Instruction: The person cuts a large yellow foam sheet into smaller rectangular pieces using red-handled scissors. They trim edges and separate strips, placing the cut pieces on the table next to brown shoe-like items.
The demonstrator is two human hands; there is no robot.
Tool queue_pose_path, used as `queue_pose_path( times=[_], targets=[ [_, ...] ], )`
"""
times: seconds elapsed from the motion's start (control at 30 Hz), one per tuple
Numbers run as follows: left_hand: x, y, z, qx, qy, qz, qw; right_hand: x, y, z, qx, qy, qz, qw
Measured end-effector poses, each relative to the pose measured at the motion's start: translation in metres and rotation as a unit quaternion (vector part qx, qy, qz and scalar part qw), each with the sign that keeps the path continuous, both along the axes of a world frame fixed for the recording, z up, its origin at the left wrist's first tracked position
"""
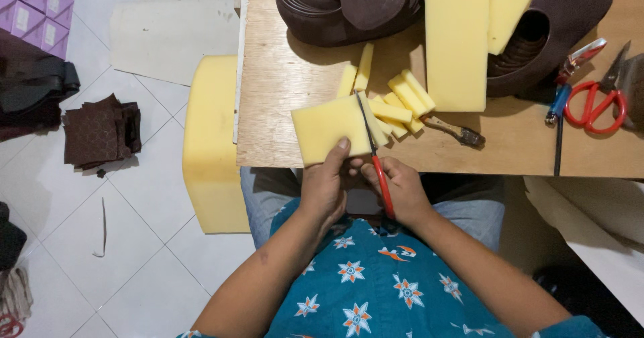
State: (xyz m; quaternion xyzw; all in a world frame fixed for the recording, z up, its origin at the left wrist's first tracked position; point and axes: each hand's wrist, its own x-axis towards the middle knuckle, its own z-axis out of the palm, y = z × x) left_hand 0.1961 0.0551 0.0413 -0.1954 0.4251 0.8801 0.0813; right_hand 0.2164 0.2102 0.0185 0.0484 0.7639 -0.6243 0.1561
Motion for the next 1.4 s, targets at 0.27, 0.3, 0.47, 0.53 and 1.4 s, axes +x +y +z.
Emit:
queue_pose_path(
  times=[0.27,0.3,0.47,0.53,1.4],
  targets=[
    [-0.01,-0.005,0.003,0.064,-0.044,0.022,0.997,0.0,0.006,-0.021,-0.059,-0.01,0.013,0.998],
    [-0.012,-0.006,0.004,0.066,-0.042,0.033,0.996,0.0,0.007,-0.026,-0.065,0.0,0.027,0.998],
    [-0.021,-0.014,0.001,0.042,-0.029,0.07,0.996,0.006,0.007,-0.043,-0.101,0.007,0.084,0.991],
    [-0.022,-0.016,-0.002,0.049,0.001,0.068,0.997,0.007,0.005,-0.043,-0.101,-0.01,0.103,0.989],
    [-0.016,-0.006,0.003,0.007,-0.028,0.007,1.0,0.004,0.002,0.003,-0.004,-0.061,0.036,0.998]
  ],
)
